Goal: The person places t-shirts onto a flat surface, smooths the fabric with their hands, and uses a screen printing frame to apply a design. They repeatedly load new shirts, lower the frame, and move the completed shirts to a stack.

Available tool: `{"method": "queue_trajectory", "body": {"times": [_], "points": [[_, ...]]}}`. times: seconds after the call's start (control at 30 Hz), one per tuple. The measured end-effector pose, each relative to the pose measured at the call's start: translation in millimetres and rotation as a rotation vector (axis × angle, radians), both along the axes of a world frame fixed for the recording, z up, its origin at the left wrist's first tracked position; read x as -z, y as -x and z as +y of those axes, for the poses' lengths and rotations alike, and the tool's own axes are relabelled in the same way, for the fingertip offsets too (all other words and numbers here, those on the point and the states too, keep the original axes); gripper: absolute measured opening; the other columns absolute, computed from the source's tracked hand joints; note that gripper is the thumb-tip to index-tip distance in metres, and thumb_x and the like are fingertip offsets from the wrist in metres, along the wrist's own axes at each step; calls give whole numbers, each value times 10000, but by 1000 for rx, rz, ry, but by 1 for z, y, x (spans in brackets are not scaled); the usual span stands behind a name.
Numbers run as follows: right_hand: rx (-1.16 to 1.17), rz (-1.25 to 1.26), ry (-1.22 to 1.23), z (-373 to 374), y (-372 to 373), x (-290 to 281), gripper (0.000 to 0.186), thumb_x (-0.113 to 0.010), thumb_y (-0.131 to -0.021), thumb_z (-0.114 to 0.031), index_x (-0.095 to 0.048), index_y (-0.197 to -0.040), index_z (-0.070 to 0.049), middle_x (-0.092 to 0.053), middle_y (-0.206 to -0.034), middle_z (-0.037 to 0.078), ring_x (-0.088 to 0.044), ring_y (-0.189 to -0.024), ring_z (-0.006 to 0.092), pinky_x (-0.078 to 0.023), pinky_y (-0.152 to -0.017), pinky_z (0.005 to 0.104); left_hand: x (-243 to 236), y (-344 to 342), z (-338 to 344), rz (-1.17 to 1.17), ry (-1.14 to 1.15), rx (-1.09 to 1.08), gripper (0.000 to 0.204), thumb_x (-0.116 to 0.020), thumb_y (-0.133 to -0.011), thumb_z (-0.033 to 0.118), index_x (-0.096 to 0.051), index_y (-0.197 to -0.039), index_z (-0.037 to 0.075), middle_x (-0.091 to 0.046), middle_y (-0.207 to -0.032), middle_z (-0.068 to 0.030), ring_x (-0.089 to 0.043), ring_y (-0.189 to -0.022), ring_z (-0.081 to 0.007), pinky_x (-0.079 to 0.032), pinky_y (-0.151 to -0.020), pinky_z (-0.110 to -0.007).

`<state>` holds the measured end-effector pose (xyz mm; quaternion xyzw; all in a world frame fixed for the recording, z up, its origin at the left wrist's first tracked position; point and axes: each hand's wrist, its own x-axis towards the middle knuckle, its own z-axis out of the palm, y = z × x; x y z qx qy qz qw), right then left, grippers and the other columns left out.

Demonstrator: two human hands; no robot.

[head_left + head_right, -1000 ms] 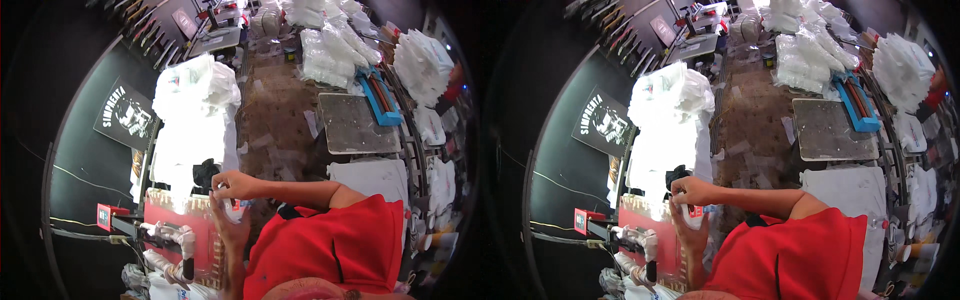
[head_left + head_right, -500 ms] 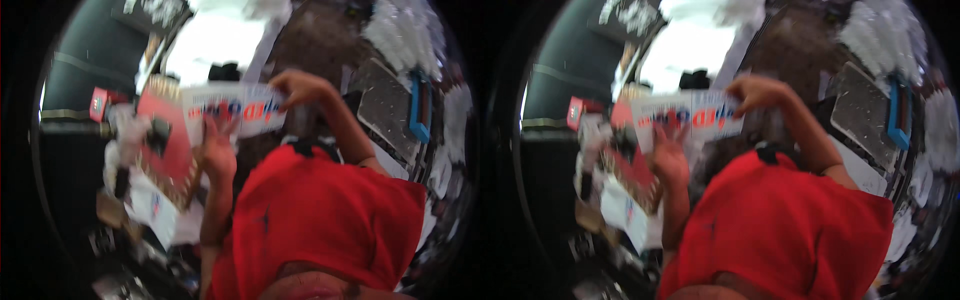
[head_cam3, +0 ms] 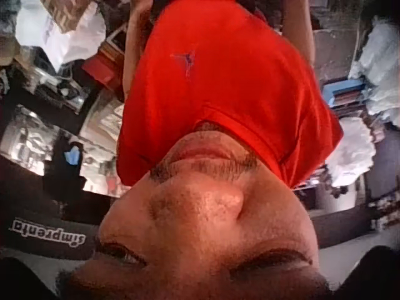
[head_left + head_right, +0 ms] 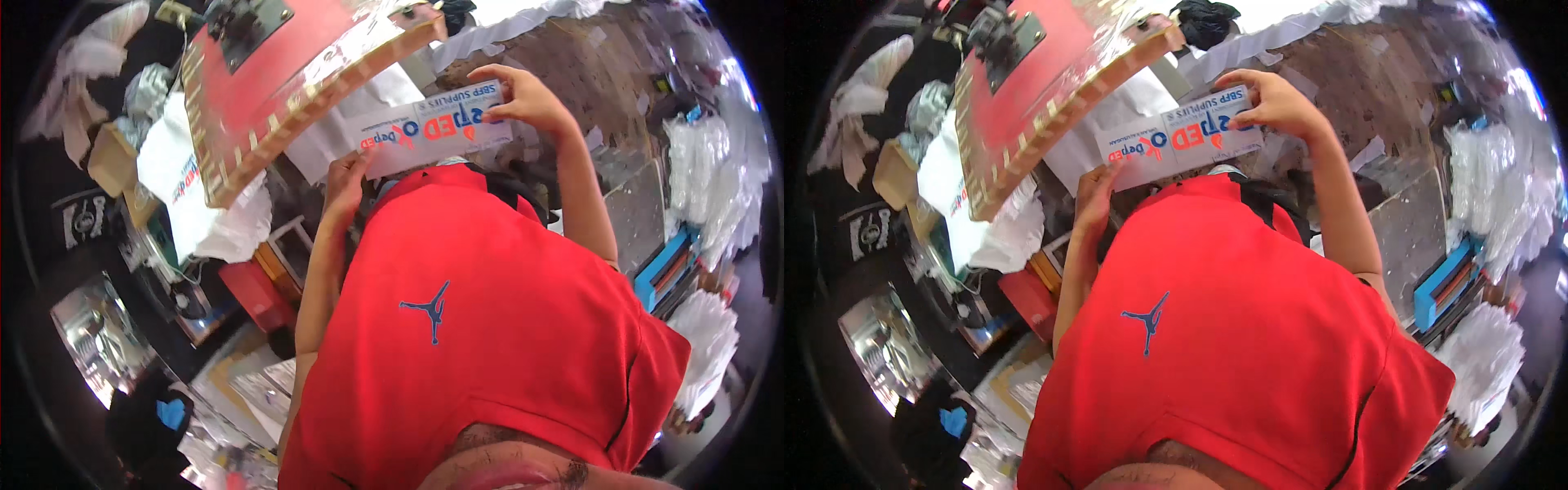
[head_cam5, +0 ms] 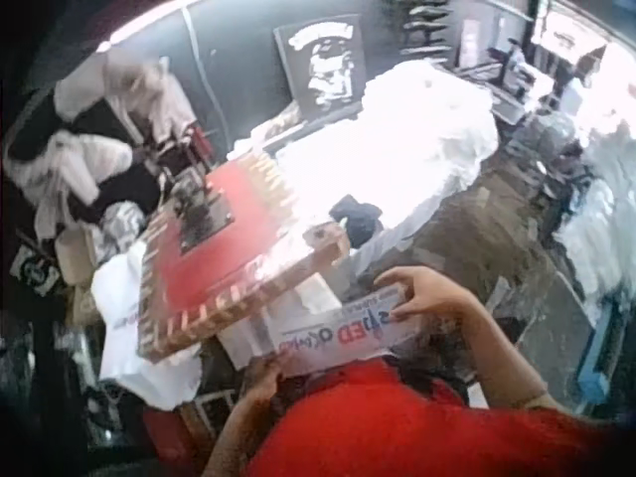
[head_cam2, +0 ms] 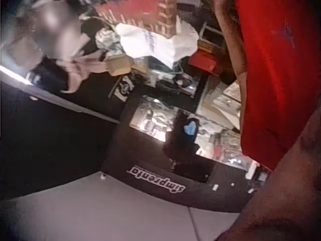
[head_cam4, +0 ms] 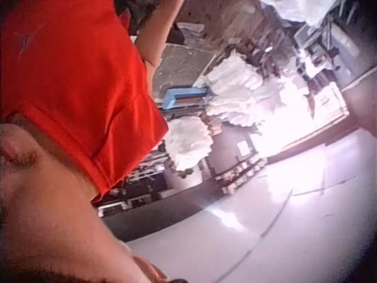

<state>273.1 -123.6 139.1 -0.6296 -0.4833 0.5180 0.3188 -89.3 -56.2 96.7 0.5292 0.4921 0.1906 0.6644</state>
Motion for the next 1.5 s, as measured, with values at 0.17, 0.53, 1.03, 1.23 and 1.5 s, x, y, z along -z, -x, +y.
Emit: {"method": "queue_trajectory", "body": {"times": [0.17,0.53,1.03,1.23,1.5], "points": [[-53,-10,-86,29,56,50,751,-765,-769,16,-474,-1448,-118,-690,-898,60,-630,-820,101,-521,-743,277,26,37,-6,194,-176,-159,310,-668,-972,249,-735,-1028,-49,-621,-788,30,-482,-736,-63,-414,-660,-258],[69,-313,-177,108,94,114,253,-786,-802,-257,-768,-1026,-139,-764,-889,131,-713,-730,182,-560,-686,334,88,90,35,202,-267,-497,288,-718,-915,153,-714,-1124,-45,-752,-912,-72,-636,-716,-93,-517,-655,-254],[75,-664,-486,244,107,122,241,-709,-816,-248,-797,-1024,-162,-753,-960,130,-730,-881,326,-579,-853,380,80,50,173,725,-795,-597,442,-796,-798,251,-671,-1162,33,-725,-1039,-133,-677,-1041,-319,-520,-924,-419],[83,-603,-428,244,122,118,285,-699,-773,-166,-790,-1041,-130,-733,-968,197,-722,-896,356,-566,-859,400,96,1,110,662,-1255,-33,667,-675,-899,432,-518,-1429,58,-409,-1523,-241,-334,-1422,-448,-239,-1192,-555],[36,-539,-297,230,124,112,386,-728,-769,-154,-746,-1148,-83,-702,-1125,244,-685,-1039,373,-534,-933,417,100,-12,96,790,-1148,3,759,-575,-943,541,-407,-1519,76,-311,-1592,-250,-247,-1482,-427,-171,-1206,-588]]}}
